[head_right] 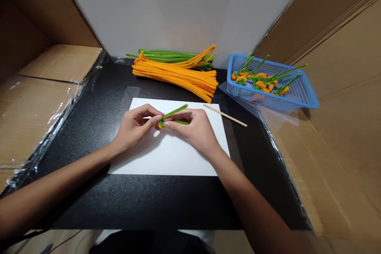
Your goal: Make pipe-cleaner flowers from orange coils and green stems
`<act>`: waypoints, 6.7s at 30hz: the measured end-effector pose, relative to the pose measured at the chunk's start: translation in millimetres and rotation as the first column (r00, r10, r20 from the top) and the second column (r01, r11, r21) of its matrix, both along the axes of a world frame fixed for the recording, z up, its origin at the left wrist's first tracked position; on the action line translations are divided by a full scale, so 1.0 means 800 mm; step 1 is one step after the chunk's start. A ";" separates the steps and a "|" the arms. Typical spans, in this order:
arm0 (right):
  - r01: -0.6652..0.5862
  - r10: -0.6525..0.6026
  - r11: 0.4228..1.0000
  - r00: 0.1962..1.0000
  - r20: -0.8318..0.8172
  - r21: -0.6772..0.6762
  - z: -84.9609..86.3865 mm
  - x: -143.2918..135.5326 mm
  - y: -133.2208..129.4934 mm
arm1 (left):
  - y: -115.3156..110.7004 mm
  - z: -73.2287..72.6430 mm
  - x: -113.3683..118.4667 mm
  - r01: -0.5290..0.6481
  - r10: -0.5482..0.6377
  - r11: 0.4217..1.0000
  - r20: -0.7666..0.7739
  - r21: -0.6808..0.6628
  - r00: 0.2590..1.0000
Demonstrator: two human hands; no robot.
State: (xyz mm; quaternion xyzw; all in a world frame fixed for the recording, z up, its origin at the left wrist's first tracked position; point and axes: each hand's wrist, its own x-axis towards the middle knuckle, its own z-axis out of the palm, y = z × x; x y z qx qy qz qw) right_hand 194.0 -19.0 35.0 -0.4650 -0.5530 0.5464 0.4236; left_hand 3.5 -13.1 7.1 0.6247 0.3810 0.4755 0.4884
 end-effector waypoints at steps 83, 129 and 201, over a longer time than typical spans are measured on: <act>-0.013 -0.036 0.946 0.989 0.145 0.325 0.008 -0.001 -0.008 | -0.011 -0.001 -0.003 -0.059 0.122 0.922 -0.142 0.384 0.982; 0.067 -0.049 0.941 0.997 -0.061 0.331 -0.008 -0.011 -0.009 | -0.006 0.002 -0.003 -0.140 0.431 0.628 -0.192 0.766 0.882; 0.143 -0.297 0.788 0.940 0.166 0.599 -0.015 -0.015 -0.019 | -0.014 0.026 0.004 -0.068 0.071 0.981 0.009 -0.183 0.997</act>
